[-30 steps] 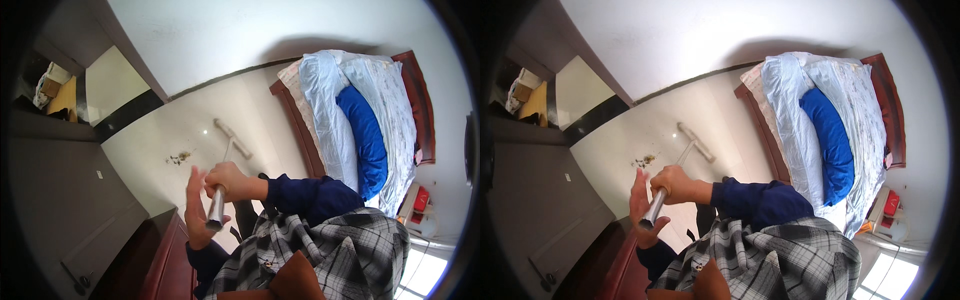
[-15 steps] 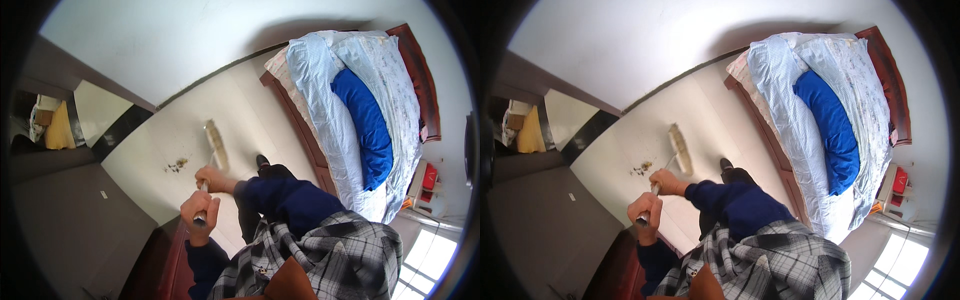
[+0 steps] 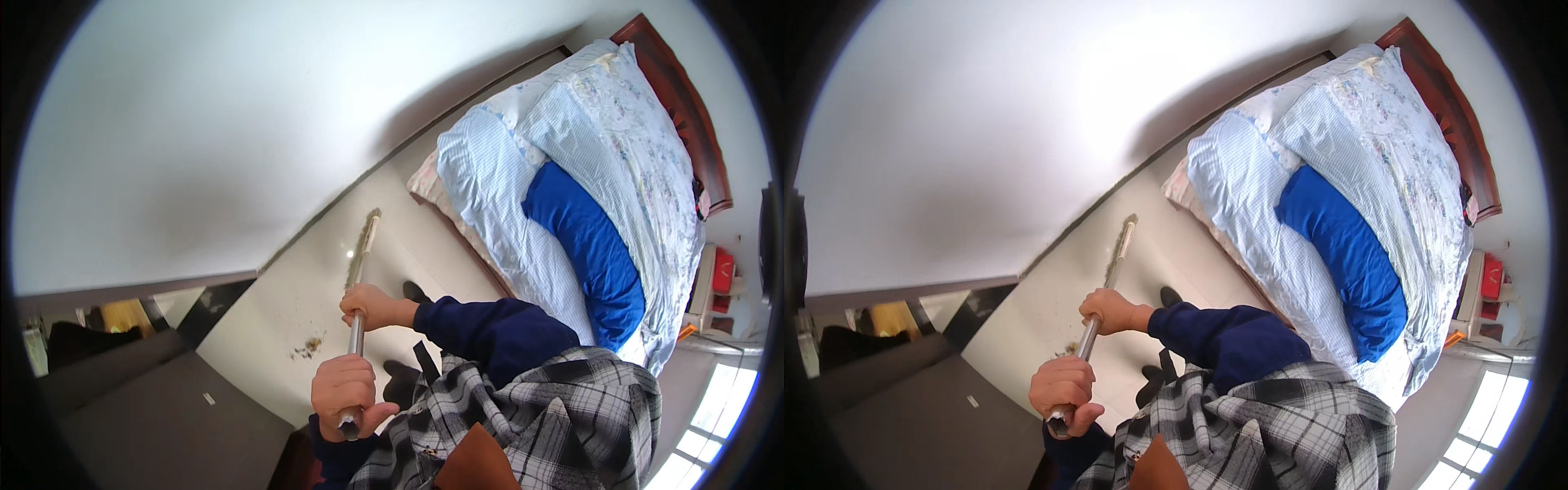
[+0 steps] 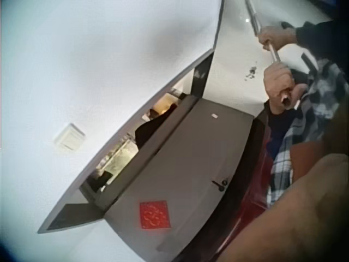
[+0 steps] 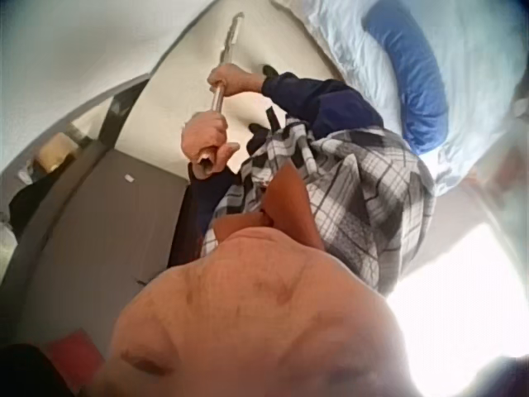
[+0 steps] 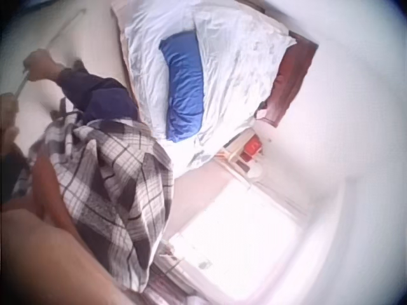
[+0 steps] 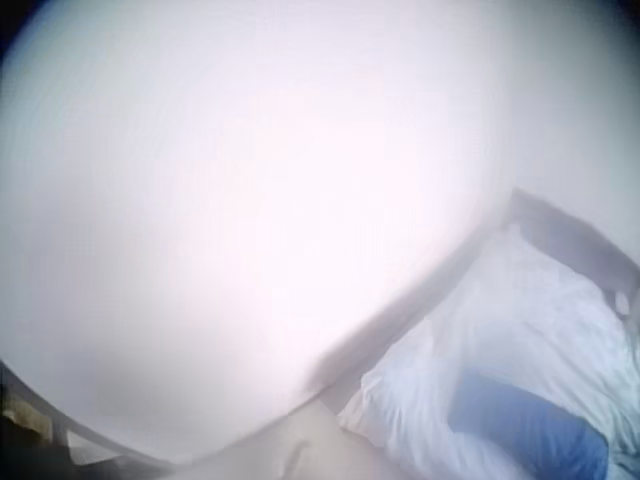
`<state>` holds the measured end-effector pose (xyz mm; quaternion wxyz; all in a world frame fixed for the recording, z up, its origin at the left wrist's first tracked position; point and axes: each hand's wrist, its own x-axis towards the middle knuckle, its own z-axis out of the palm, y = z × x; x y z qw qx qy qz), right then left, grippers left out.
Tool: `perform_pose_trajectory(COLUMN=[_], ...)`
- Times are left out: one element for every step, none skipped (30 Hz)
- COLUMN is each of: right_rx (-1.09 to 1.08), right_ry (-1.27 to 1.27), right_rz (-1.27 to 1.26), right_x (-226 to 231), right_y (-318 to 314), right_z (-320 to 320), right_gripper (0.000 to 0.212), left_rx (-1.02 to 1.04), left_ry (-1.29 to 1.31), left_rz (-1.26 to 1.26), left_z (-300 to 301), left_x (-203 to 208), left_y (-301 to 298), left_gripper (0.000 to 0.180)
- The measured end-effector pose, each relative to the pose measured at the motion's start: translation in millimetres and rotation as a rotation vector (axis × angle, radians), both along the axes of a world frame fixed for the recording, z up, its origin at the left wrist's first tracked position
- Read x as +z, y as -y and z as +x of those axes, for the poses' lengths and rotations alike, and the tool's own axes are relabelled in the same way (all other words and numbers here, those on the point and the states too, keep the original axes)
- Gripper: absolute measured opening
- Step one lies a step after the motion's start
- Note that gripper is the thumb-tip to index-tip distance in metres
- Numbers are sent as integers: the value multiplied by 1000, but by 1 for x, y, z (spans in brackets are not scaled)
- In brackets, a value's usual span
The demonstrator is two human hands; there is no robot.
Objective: The person sweeps a tiled floor with a long-handled broom, moving an orange stool aside to reach under it. They gather debris into a pile and continue sweeping across the room.
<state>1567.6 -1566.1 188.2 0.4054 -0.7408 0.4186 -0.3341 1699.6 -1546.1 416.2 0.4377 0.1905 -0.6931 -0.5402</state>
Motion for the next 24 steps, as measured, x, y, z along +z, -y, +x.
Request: perform_pose_trajectory(right_rx=[-39,-94,-131,-168,-205,-231,-256,-282,-313,-327,-363,-400,-443,-470,-516,-561,-606,-652,-664,-677,-687,-650,-613,-568], right_ry=[10,0,-27,-54,-81,-88,-108,-130,-154,-189,-215,-239,-264,-275,-293,-312,-332,-390,-409,-429,-451,-510,-569,-627], right_rz=[-43,-78,-97,-114,-138,-139,-160,-180,-195,-177,-163,-143,-147,-101,-108,-114,-121,-120,-123,-125,-129,-113,-96,-75], right_x=[5,5,3,-2,-2,1,-2,-10,-16,-17,-18,-20,-19,-16,-16,-15,-15,-21,-27,-32,-38,-42,-46,-50], right_y=[17,30,44,57,72,87,102,117,128,139,151,160,176,186,193,203,213,220,230,240,251,262,272,281], right_z=[-10,-25,-39,-53,-67,-78,-90,-105,-119,-131,-145,-155,-168,-177,-194,-212,-232,-253,-270,-289,-309,-332,-355,-378], right_gripper=[23,25,24,24,24,22,22,21,21,20,21,21,22,22,23,24,26,27,26,25,25,20,17,13], left_rx=[6,-9,-4,1,6,-1,41,81,116,63,77,89,100,89,104,80,55,34,12,-10,-34,-55,-76,-69], left_ry=[-1,13,11,9,8,50,64,76,88,126,138,152,159,189,255,251,247,250,270,291,297,293,290,265], left_rz=[-5,13,19,24,24,48,45,44,45,62,47,37,3,93,56,25,-6,7,19,32,69,104,139,100], left_z=[-11,-18,-27,-36,-44,-46,-55,-67,-75,-78,-86,-95,-105,-109,-121,-134,-149,-166,-179,-192,-205,-221,-238,-254], left_x=[5,5,1,-4,-7,-7,-9,-12,-16,-16,-19,-23,-26,-31,-34,-37,-43,-50,-59,-67,-75,-84,-94,-110], left_y=[13,27,39,51,64,74,86,97,108,120,133,145,161,169,183,199,216,230,244,257,267,277,289,301], left_gripper=[47,46,44,43,42,33,29,26,23,13,12,11,10,14,14,12,12,12,12,12,11,11,10,9])
